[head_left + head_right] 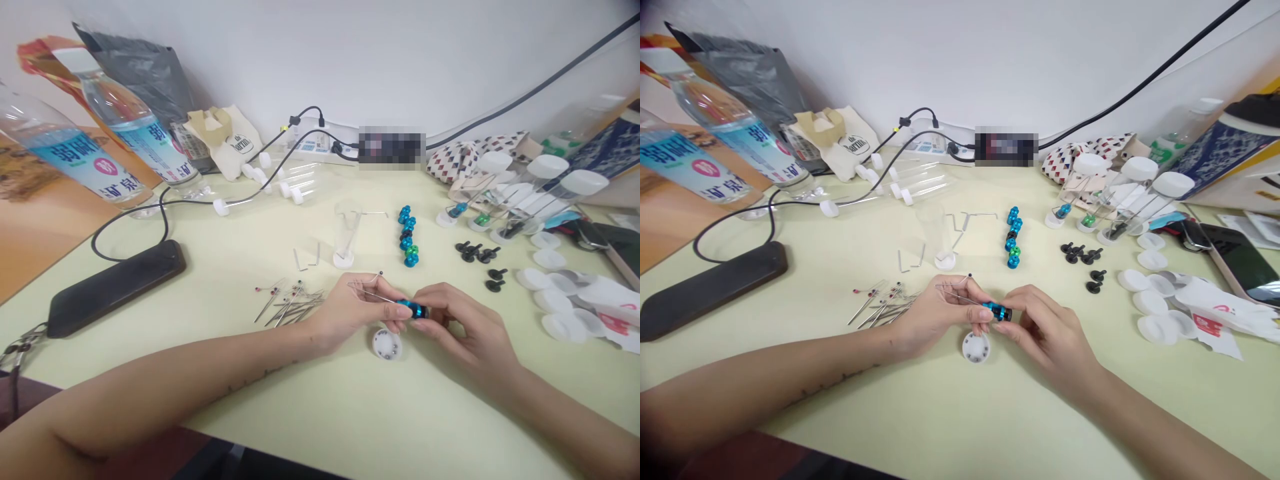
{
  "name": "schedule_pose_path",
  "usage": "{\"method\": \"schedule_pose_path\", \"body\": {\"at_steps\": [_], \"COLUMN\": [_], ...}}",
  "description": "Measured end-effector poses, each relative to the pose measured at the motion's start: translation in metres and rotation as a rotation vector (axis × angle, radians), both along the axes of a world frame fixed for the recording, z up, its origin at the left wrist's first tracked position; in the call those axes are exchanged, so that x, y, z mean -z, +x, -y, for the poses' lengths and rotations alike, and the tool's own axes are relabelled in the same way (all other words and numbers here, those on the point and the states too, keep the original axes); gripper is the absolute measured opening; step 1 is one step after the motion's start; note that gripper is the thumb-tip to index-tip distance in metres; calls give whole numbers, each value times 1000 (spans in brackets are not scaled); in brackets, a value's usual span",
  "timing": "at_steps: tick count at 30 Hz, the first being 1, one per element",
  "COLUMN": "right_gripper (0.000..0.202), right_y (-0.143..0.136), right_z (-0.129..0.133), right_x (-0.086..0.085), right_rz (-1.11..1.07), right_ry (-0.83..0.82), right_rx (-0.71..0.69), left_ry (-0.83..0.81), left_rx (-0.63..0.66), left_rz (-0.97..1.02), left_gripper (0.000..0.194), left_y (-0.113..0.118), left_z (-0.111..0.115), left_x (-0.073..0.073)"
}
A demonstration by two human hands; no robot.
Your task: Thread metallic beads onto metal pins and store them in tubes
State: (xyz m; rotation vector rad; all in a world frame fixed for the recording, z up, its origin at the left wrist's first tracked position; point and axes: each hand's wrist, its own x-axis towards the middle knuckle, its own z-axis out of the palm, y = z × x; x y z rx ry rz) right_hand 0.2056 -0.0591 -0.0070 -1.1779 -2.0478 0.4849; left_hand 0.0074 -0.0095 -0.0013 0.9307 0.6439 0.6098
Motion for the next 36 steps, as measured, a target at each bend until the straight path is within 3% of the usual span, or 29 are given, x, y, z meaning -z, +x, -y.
{"method": "schedule_pose_path", "body": {"at_steps": [3, 8, 25, 36], "right_gripper": [5, 29, 4, 12], "right_y": [2, 5, -1, 2], "right_z": [0, -1, 4, 5], "right_x": [2, 0, 0, 0], "right_rz": [5, 39, -40, -62], "right_ry": [-33, -103, -47, -108], "right_rx": [-5, -39, 38, -10], "left_ry": [4, 7, 14, 1], "left_rx": [-1, 18, 6, 8], "left_rz": [-2, 21, 9, 25], "left_gripper": [28, 24, 26, 22], "left_y": [0, 0, 0, 0], "left_z": [0, 1, 1, 0], "left_x": [1, 1, 1, 1]}}
